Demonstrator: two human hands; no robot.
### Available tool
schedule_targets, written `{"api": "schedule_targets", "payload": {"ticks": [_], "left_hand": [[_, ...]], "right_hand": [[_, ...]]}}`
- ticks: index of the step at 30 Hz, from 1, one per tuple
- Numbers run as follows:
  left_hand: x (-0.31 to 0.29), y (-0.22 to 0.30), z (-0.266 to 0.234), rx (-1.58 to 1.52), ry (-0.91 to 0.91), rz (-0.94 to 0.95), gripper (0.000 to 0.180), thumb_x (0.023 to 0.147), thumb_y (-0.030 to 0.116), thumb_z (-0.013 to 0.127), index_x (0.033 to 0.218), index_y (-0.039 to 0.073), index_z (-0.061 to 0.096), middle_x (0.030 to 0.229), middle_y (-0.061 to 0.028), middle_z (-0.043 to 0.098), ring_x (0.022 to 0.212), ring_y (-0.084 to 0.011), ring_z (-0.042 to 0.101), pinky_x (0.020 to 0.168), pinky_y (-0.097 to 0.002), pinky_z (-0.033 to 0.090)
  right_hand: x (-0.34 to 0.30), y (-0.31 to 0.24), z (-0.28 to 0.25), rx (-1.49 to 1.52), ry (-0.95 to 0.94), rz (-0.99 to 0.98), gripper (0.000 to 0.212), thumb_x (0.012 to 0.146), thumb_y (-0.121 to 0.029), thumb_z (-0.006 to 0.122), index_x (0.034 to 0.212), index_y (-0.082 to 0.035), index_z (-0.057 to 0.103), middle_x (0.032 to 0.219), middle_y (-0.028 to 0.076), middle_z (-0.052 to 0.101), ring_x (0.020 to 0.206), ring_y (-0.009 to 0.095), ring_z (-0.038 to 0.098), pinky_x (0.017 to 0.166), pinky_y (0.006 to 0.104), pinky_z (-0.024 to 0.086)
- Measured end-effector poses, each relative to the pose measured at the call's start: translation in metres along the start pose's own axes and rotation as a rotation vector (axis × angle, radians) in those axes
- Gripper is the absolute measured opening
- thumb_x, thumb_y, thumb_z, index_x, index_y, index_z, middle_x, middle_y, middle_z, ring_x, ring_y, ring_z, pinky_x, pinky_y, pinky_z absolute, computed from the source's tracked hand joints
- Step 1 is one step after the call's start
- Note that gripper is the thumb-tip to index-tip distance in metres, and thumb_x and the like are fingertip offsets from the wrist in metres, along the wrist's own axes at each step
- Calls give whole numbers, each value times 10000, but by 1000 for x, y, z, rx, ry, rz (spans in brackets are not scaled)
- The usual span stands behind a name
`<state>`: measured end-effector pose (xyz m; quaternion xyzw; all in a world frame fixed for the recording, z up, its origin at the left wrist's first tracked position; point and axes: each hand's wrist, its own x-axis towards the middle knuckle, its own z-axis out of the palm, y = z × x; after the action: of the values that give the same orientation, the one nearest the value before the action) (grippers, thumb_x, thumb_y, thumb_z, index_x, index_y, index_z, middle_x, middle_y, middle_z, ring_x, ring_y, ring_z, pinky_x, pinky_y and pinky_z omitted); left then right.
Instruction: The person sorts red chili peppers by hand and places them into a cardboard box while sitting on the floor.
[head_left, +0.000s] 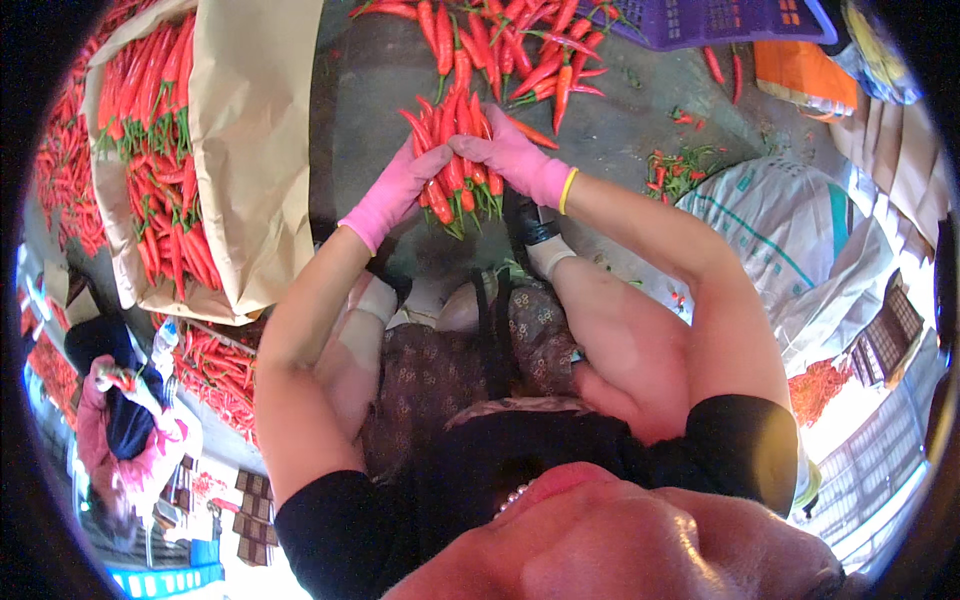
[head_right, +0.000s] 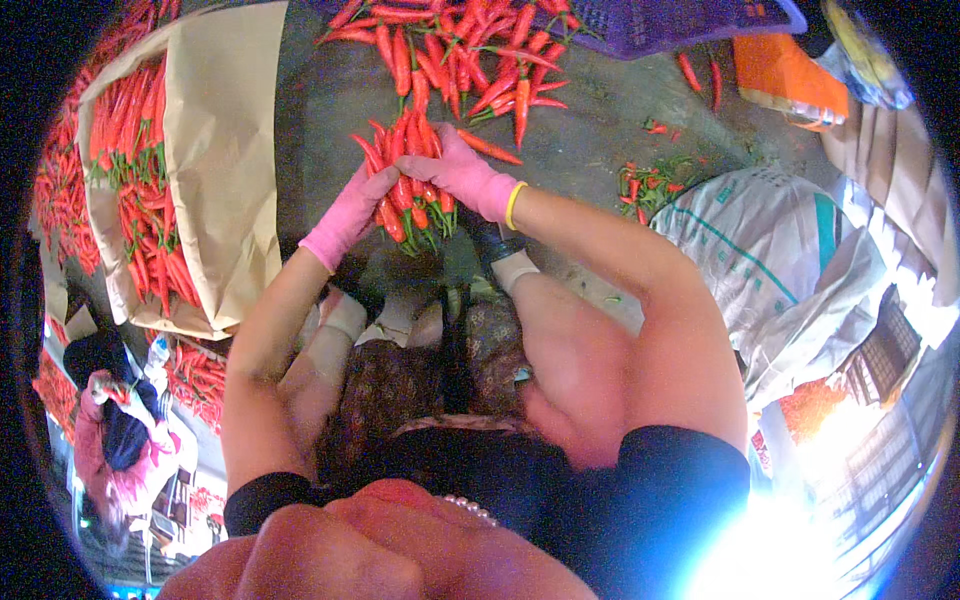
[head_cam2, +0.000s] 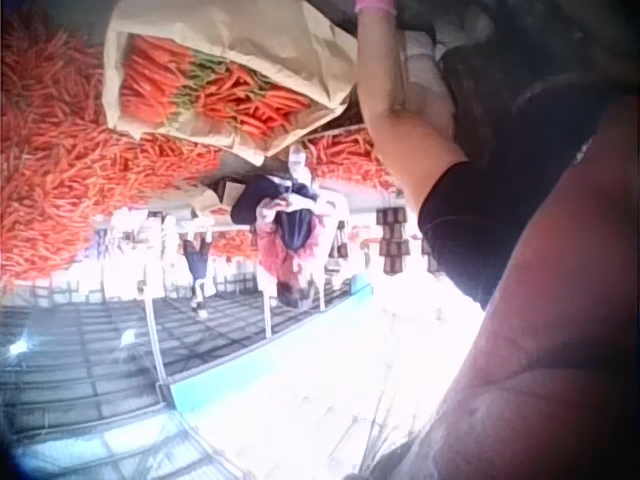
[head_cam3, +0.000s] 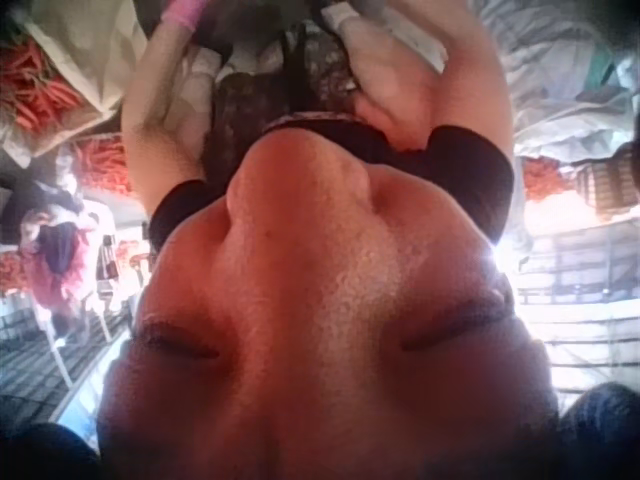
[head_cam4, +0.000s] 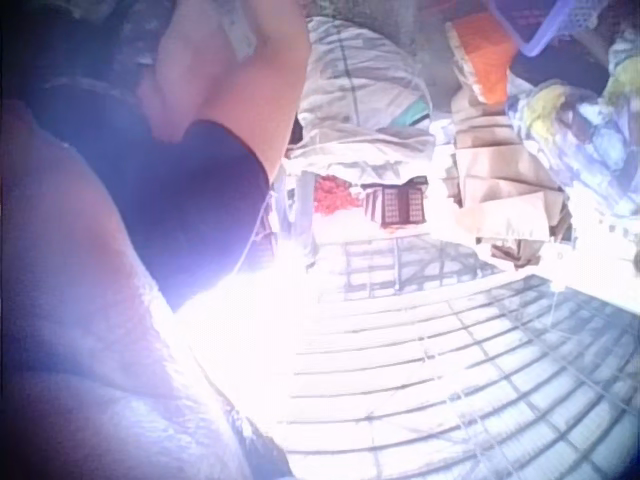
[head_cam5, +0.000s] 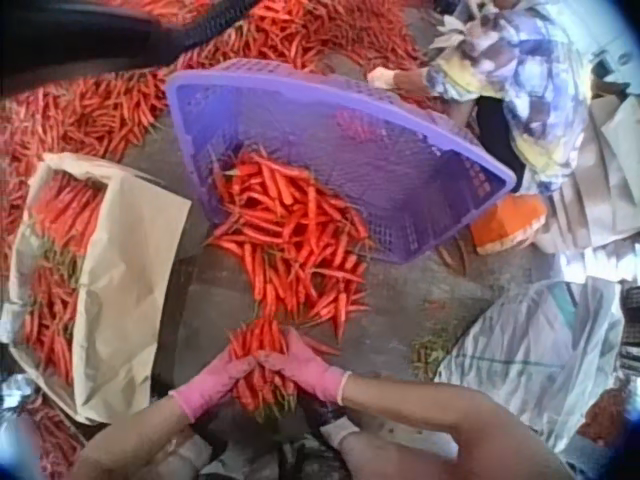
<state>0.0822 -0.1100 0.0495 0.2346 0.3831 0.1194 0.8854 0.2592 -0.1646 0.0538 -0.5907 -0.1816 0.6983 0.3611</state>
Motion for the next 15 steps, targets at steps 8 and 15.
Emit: {"api": "schedule_targets", "payload": {"ticks": [8,15], "left_hand": [[-67,-39,10,-559,6,-584,557,1009,456,467,1394,54,444,1352,-147,565,1215,-276,577,1048,-435,466],[-45,-74,-18,-780,78,-720,546,994,473,487,1391,98,468,1376,-131,553,1246,-302,551,1072,-511,420]], "right_hand": [[-45,23,15,457,-271,816,423,966,-367,592,1240,-48,547,1142,94,674,998,219,679,870,404,566],[-30,32,16,327,-246,1123,454,956,-513,534,1209,-147,623,1117,49,711,959,208,704,864,406,558]]}}
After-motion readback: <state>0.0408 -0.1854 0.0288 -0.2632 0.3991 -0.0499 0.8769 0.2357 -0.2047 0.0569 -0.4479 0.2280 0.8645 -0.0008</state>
